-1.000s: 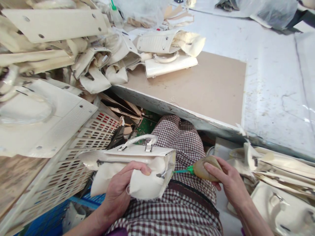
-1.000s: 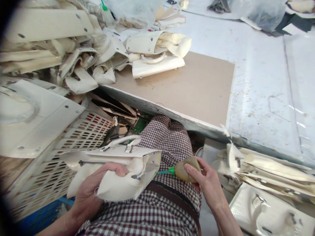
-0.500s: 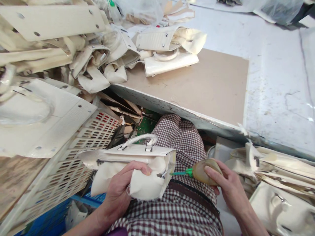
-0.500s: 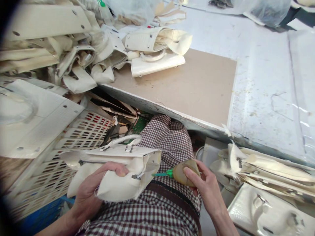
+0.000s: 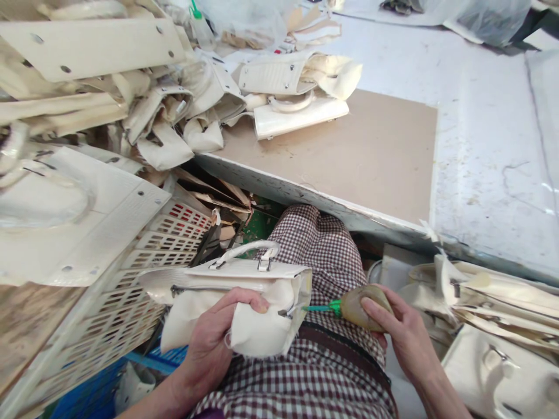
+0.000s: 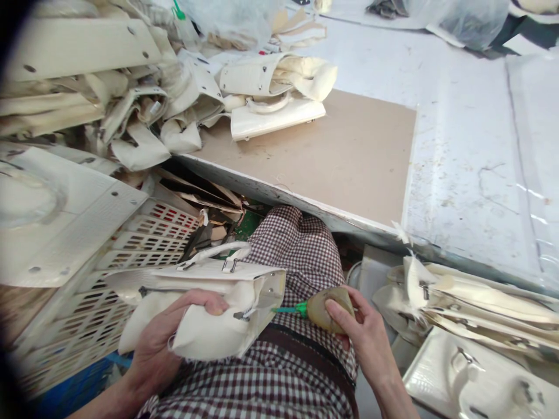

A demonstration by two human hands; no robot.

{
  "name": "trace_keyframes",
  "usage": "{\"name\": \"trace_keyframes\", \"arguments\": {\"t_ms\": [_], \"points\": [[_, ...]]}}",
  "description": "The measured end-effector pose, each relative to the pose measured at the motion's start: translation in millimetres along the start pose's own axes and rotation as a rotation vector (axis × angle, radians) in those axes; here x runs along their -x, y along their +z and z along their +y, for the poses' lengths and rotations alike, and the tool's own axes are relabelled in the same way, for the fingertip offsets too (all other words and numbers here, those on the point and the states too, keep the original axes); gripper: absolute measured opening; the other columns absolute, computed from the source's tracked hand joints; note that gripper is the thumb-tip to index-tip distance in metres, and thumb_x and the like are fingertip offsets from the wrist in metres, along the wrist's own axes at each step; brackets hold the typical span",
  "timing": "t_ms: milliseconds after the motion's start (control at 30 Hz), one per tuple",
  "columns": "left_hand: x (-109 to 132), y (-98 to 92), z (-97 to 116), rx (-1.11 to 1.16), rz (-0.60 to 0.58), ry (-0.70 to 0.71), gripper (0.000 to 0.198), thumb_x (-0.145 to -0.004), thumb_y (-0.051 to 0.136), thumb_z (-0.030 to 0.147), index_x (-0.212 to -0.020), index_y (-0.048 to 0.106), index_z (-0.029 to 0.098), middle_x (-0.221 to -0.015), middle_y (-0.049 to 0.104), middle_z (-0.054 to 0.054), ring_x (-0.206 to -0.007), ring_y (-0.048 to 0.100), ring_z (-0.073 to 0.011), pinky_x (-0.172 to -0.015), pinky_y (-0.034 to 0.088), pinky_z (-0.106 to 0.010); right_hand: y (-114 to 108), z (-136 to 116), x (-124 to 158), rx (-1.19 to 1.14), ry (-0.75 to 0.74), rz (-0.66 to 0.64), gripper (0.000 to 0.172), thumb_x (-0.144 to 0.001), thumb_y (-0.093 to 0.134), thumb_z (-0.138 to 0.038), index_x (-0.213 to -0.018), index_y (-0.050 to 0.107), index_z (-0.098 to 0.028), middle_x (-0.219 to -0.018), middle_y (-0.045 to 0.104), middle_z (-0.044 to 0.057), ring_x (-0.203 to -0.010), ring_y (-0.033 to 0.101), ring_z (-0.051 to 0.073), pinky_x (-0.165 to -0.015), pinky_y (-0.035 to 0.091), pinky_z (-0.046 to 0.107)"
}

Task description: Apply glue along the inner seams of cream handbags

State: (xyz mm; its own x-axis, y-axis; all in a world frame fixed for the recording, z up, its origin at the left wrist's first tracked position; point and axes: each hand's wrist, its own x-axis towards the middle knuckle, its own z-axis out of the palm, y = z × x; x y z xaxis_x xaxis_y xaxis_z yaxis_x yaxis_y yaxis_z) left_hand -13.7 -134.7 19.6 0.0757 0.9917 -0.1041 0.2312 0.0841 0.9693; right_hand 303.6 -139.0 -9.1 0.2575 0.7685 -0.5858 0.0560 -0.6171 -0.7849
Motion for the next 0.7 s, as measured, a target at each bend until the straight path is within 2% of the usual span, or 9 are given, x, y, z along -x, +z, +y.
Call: {"name": "trace_keyframes", "arguments": {"t_ms": [167,300,433,567,633,700], "points": [[-1,0.6,1,0.002,0.0,0.013,0.013,-0.097,0.068,0.022,-0.092,0.08,0.025,-0.092,0.076,-0.004,-0.083,0.073,-0.0162,-0.072,0.057,-0.016,-2,16,-4,0.091,-0.071,0.074,0.059,-0.077,0.083,-0.06,-0.117,0.072,-0.018,-0.1,0.079,0.008,-0.086,0.072,0.029,-0.071,0.059,0.033],[-7,-0.1,4,-0.015,0.024,0.03,0.013,-0.094,0.069,0.017,-0.09,0.08,0.024,-0.09,0.075,-0.003,-0.081,0.073,-0.0152,-0.073,0.056,-0.016,-4,34,-2,0.133,-0.224,0.099,0.059,-0.077,0.086,-0.058,-0.119,0.071,-0.019,-0.111,0.077,0.011,-0.098,0.072,0.032,-0.087,0.058,0.04],[-14,-1.4,12,-0.022,0.02,0.034,0.014,-0.091,0.07,0.013,-0.086,0.08,0.023,-0.089,0.076,-0.004,-0.081,0.073,-0.016,-0.074,0.057,-0.017,-5,39,8,0.176,-0.316,0.155,0.049,-0.081,0.083,-0.056,-0.114,0.073,-0.021,-0.111,0.076,0.009,-0.098,0.071,0.031,-0.083,0.058,0.037],[-17,-2.4,10,-0.029,0.025,0.011,0.015,-0.091,0.067,0.014,-0.09,0.079,0.022,-0.092,0.074,-0.005,-0.082,0.072,-0.0175,-0.072,0.058,-0.02,-11,37,16,0.15,-0.294,0.223,0.051,-0.078,0.085,-0.058,-0.112,0.072,-0.022,-0.111,0.074,0.008,-0.098,0.069,0.031,-0.084,0.057,0.037],[-19,-2.7,5,-0.098,0.025,0.02,0.017,-0.092,0.065,0.015,-0.096,0.079,0.022,-0.102,0.072,-0.007,-0.092,0.071,-0.0199,-0.081,0.06,-0.025,-14,36,15,0.087,-0.226,0.263,0.055,-0.076,0.087,-0.058,-0.116,0.071,-0.023,-0.106,0.074,0.007,-0.09,0.069,0.029,-0.074,0.058,0.035],[-21,-3.2,-2,-0.238,0.008,0.089,0.022,-0.093,0.062,0.014,-0.101,0.08,0.023,-0.12,0.067,-0.01,-0.109,0.067,-0.0229,-0.099,0.057,-0.032,-17,35,12,-0.065,-0.173,0.285,0.054,-0.077,0.088,-0.055,-0.118,0.07,-0.023,-0.094,0.072,0.005,-0.075,0.064,0.024,-0.058,0.054,0.032]]}}
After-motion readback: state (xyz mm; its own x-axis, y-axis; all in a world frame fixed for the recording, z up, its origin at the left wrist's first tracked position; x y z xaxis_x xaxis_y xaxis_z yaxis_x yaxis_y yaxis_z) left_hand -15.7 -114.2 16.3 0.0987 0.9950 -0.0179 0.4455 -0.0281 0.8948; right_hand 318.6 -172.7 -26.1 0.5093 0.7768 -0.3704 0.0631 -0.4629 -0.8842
